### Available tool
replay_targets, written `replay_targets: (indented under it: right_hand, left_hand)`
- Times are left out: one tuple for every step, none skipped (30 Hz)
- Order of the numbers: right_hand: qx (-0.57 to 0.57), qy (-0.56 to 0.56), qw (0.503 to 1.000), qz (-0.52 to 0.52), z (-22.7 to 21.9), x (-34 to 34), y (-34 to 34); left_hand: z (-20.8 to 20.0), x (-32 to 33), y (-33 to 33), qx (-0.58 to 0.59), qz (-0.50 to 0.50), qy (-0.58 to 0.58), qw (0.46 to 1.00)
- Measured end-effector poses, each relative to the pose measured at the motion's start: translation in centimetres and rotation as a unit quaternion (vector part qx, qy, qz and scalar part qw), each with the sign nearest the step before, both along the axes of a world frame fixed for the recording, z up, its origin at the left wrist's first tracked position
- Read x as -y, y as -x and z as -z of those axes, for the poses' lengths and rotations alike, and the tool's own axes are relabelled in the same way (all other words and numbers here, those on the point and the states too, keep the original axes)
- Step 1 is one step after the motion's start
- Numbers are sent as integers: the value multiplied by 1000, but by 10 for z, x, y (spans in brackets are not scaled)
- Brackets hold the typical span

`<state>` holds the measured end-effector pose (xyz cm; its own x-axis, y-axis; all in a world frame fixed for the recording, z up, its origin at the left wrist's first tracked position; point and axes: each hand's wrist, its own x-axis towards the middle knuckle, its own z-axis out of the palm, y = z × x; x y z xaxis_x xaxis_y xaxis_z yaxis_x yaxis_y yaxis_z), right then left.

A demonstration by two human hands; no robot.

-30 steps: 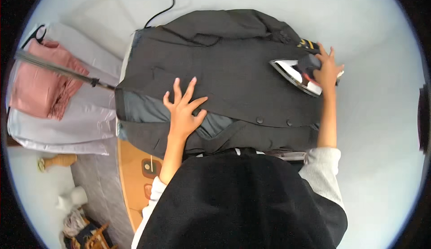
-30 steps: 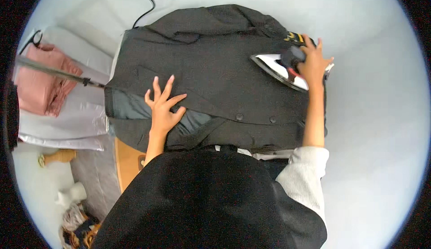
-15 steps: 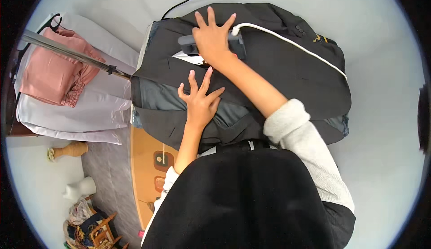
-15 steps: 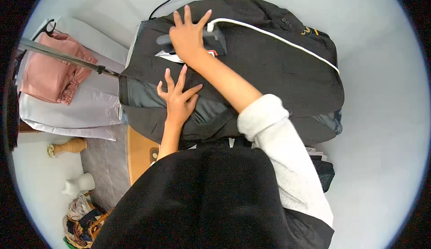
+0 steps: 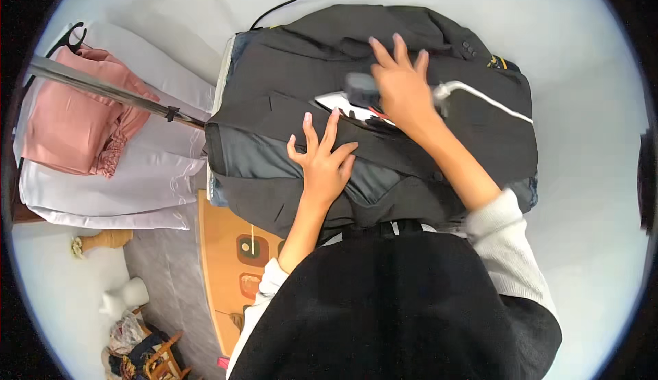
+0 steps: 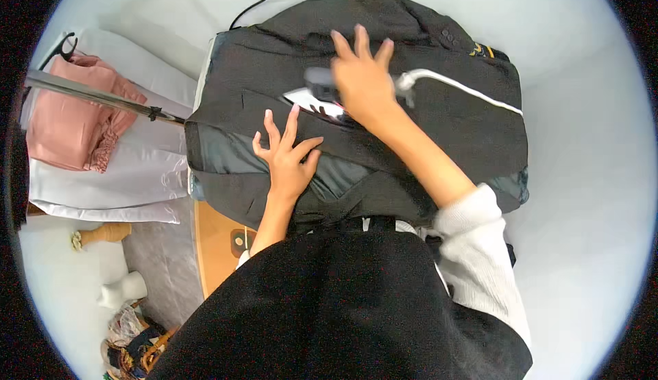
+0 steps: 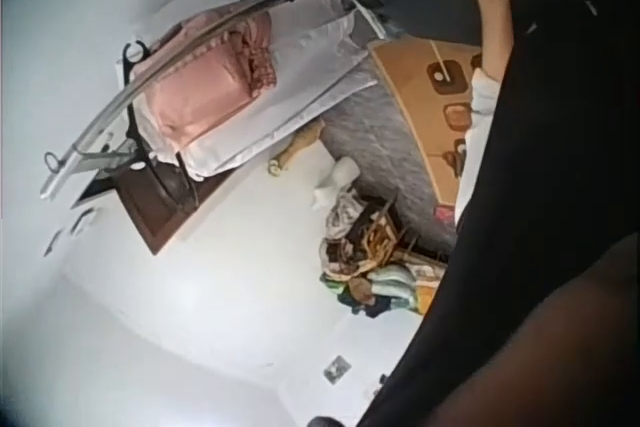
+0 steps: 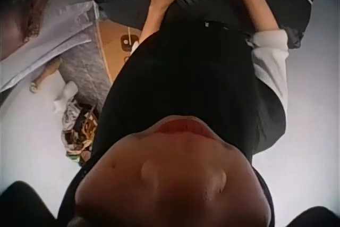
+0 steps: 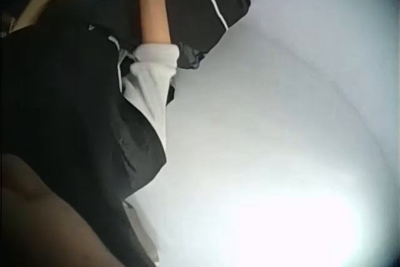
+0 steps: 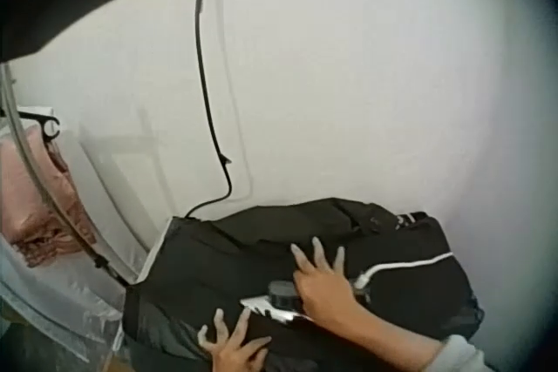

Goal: Ironing and folding blazers on an ironing board.

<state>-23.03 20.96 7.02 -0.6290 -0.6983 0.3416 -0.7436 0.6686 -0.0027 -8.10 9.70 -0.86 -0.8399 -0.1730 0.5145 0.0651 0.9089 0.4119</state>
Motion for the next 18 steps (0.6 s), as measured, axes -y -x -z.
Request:
replay_targets:
  right_hand:
    - [-16, 3, 1000, 0, 1, 19, 4]
    - [-31, 12, 999, -8, 3, 38, 10]
    - [-61, 40, 997, -34, 7, 59, 19]
    - [-96, 63, 993, -41, 15, 78, 31]
    - [-105, 65, 991, -51, 17, 93, 39]
    - [-102, 61, 991, -54, 20, 105, 47]
    - [-99, 62, 991, -68, 19, 111, 44]
    - [-88, 43, 992, -79, 17, 111, 44]
    - [-83, 58, 991, -85, 18, 109, 42]
    - [-70, 57, 992, -90, 20, 105, 40]
    - [-58, 56, 992, -95, 22, 97, 37]
    - [-42, 15, 994, -103, 14, 89, 29]
    - [-51, 9, 994, -97, 15, 77, 26]
    - [-18, -12, 996, -87, 15, 61, 22]
    - [-18, -1, 995, -93, 14, 44, 15]
    - [-34, -12, 996, -85, 15, 19, 17]
    - [-59, -39, 995, -67, 18, -5, 21]
    - [-52, -31, 995, -75, 14, -31, 25]
  left_hand:
    - [2, -1, 0, -12, -5, 10, 1000]
    - [3, -1, 2, -26, -8, 22, 999]
    - [0, -2, 2, -9, -11, 12, 1000]
    - [1, -2, 4, -10, -15, 5, 1000]
    - [-1, -2, 6, -13, -20, -1, 1000]
    - [1, -2, 9, -18, -29, -12, 999]
    - [2, -1, 9, -20, -37, -18, 999]
    - [3, 0, 10, -23, -44, -24, 998]
    - [-2, 0, 9, -4, -44, -18, 999]
    - [-4, -2, 8, -2, -49, -8, 999]
    - [-6, -4, 7, -3, -53, 1, 999]
    - [-4, -1, 4, -1, -53, 10, 999]
    - [-1, 1, 4, -8, -52, 15, 999]
    - [1, 2, 4, -15, -50, 19, 998]
    - [2, 5, 2, -9, -51, 10, 999]
    - [2, 3, 4, -5, -50, 5, 999]
    - [2, 2, 5, 1, -43, 9, 999]
    - [1, 2, 3, 6, -43, 14, 999]
